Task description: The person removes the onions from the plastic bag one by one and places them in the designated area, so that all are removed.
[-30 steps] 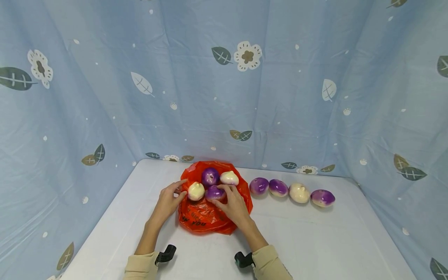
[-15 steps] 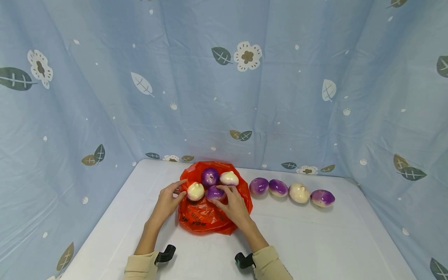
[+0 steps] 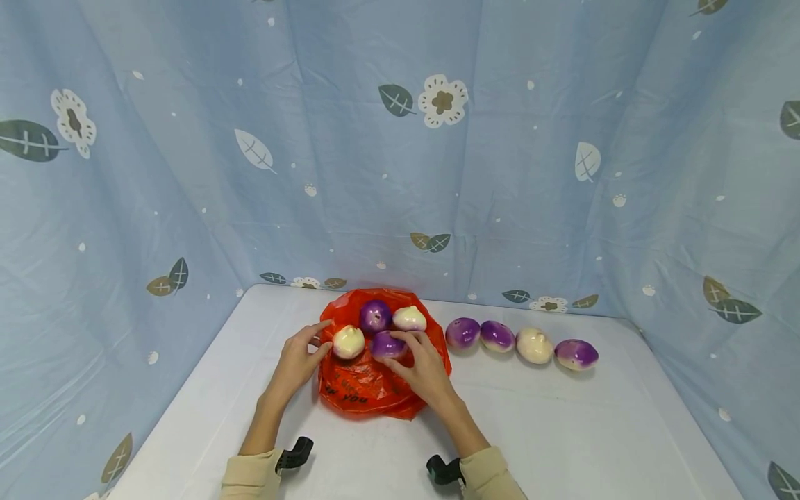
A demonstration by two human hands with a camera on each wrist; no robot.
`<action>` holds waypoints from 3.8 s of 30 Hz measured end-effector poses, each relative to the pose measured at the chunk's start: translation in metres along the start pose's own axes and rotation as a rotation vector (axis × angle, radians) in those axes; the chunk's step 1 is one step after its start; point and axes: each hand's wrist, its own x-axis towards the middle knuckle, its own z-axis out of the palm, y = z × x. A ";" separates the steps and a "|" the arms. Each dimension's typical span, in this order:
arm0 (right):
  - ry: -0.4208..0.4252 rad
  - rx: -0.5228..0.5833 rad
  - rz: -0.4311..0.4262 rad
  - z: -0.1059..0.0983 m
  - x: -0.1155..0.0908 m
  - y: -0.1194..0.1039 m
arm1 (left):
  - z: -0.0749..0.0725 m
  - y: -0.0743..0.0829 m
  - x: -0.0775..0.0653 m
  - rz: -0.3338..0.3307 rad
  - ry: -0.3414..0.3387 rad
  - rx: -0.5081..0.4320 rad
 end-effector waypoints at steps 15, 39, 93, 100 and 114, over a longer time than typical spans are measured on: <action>0.018 0.022 -0.029 -0.038 -0.012 0.001 | 0.001 -0.004 0.000 -0.025 -0.006 -0.036; 0.116 0.069 -0.100 -0.077 -0.030 0.029 | 0.002 -0.005 0.000 -0.029 -0.007 -0.047; 0.004 0.032 0.007 -0.121 -0.061 0.090 | 0.001 -0.006 -0.001 -0.075 -0.029 -0.038; -0.047 0.009 0.019 -0.119 -0.063 0.095 | 0.001 -0.006 -0.001 -0.061 -0.024 -0.043; -0.077 0.009 0.047 -0.114 -0.066 0.100 | 0.003 -0.008 0.001 -0.030 -0.006 -0.035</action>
